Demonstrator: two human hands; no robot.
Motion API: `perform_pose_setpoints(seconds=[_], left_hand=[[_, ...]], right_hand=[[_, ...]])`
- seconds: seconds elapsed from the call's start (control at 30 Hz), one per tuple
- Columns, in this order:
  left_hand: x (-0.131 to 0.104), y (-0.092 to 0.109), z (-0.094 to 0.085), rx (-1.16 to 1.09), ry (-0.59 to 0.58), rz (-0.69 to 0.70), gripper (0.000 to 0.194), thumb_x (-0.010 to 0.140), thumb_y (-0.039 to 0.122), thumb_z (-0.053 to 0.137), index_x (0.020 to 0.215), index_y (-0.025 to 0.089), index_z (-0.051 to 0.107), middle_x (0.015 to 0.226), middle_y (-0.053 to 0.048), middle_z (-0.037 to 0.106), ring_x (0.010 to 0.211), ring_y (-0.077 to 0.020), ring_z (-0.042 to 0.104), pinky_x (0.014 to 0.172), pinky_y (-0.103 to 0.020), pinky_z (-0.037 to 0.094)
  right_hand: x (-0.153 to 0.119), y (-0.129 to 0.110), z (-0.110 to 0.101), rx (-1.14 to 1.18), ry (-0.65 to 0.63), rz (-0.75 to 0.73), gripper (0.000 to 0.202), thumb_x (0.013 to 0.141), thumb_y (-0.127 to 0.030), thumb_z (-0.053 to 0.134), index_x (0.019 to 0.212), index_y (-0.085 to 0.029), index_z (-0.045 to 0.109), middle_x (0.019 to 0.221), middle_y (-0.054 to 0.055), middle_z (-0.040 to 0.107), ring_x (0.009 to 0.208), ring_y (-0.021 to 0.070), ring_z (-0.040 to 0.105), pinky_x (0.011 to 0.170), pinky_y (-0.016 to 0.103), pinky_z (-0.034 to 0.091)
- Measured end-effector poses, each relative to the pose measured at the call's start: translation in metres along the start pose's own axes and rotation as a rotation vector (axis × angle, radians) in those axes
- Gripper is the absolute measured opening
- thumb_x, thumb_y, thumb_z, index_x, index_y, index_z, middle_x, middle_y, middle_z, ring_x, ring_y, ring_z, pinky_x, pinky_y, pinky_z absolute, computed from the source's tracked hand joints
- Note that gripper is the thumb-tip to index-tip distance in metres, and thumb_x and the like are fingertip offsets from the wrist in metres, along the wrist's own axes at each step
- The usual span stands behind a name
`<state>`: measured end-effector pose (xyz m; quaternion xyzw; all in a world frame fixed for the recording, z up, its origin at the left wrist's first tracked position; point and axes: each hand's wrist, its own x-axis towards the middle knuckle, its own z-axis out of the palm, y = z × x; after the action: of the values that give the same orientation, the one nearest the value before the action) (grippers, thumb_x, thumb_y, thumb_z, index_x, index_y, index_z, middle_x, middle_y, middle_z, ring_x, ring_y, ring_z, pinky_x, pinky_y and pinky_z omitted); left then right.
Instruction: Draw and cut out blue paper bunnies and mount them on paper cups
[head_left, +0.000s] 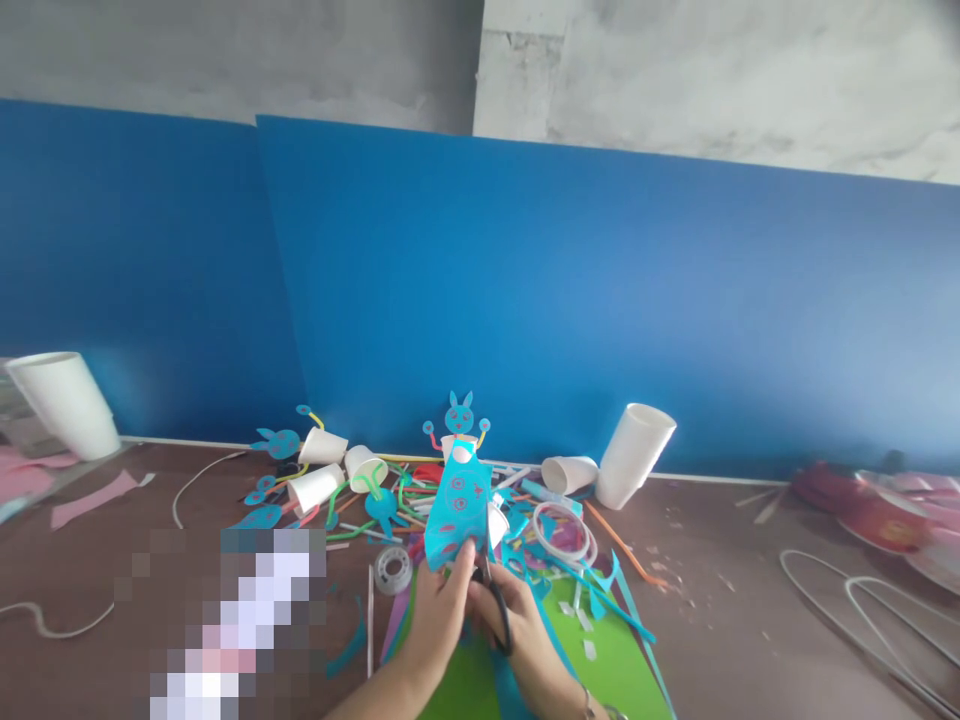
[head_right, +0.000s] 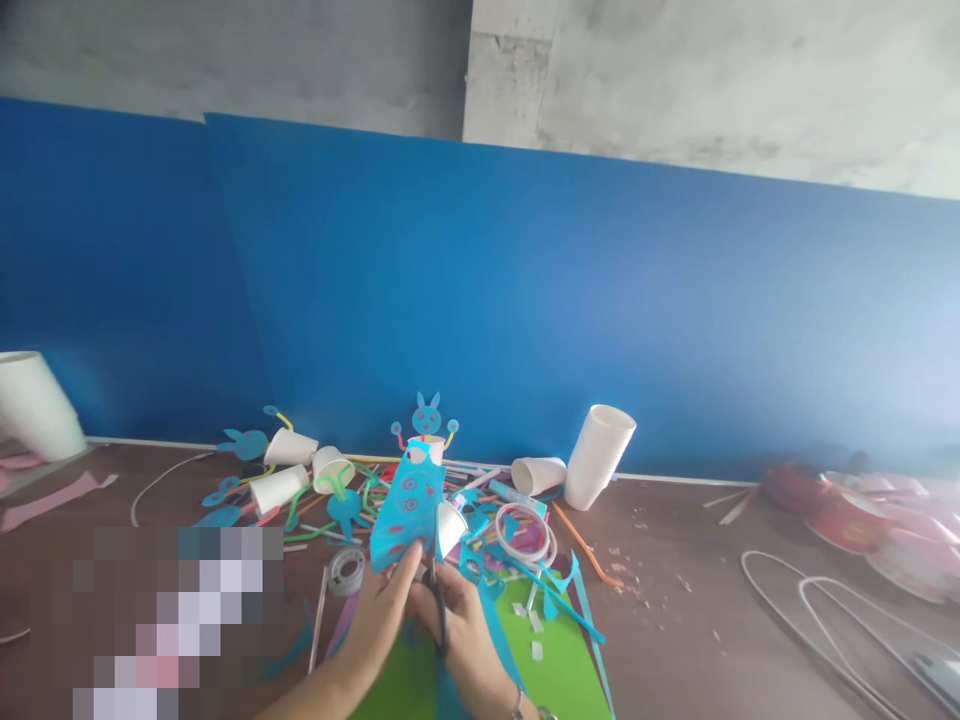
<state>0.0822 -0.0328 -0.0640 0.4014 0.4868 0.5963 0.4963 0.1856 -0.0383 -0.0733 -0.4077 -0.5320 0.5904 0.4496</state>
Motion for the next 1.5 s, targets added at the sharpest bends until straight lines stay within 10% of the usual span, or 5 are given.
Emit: perform_pose_setpoints(seconds=[0.2,0.4,0.83,1.23,1.5], left_hand=[[-0.002,0.005,-0.001,0.079,-0.008,-0.183,0.047,0.073,0.059,0.059,0.046,0.023,0.048,0.032,0.004,0.042,0.028,-0.015,0.043,0.031,-0.026,0.033],[0.0,-0.003,-0.002,0.021,-0.013,-0.006,0.034,0.073,0.053,0.063,0.068,0.019,0.06,0.052,0.0,0.06,0.043,-0.0156,0.054,0.039,-0.024,0.04],[-0.002,-0.002,-0.002,-0.002,-0.034,-0.057,0.034,0.072,0.052,0.064,0.06,0.021,0.056,0.042,0.004,0.047,0.038,-0.0133,0.045,0.039,-0.023,0.036],[-0.002,0.007,-0.003,0.01,-0.013,-0.028,0.028,0.072,0.047,0.065,0.073,0.019,0.068,0.06,-0.004,0.067,0.07,-0.0256,0.065,0.062,-0.03,0.049],[-0.005,0.02,-0.004,0.071,-0.024,-0.065,0.03,0.07,0.048,0.064,0.062,0.019,0.062,0.056,-0.002,0.065,0.053,-0.0204,0.06,0.049,-0.027,0.047]], right_hand=[[-0.005,0.01,0.0,0.105,-0.056,0.092,0.045,0.074,-0.061,0.062,0.088,-0.019,0.064,0.06,-0.001,0.055,0.05,0.0114,0.044,0.045,0.021,0.03],[-0.004,-0.003,0.003,0.044,-0.006,0.036,0.038,0.07,-0.053,0.071,0.077,-0.018,0.061,0.056,-0.004,0.052,0.048,0.0084,0.039,0.044,0.02,0.03],[-0.001,0.001,0.001,-0.004,0.005,-0.025,0.035,0.071,-0.05,0.072,0.072,-0.019,0.054,0.057,-0.005,0.052,0.048,0.0083,0.037,0.046,0.021,0.031],[0.0,0.003,0.0,0.037,-0.001,-0.045,0.033,0.071,-0.048,0.073,0.075,-0.018,0.06,0.056,-0.006,0.047,0.05,0.0083,0.035,0.048,0.021,0.03],[0.0,-0.004,0.0,-0.005,0.01,-0.03,0.035,0.07,-0.049,0.073,0.073,-0.016,0.061,0.053,-0.005,0.047,0.049,0.0083,0.037,0.047,0.021,0.03]])
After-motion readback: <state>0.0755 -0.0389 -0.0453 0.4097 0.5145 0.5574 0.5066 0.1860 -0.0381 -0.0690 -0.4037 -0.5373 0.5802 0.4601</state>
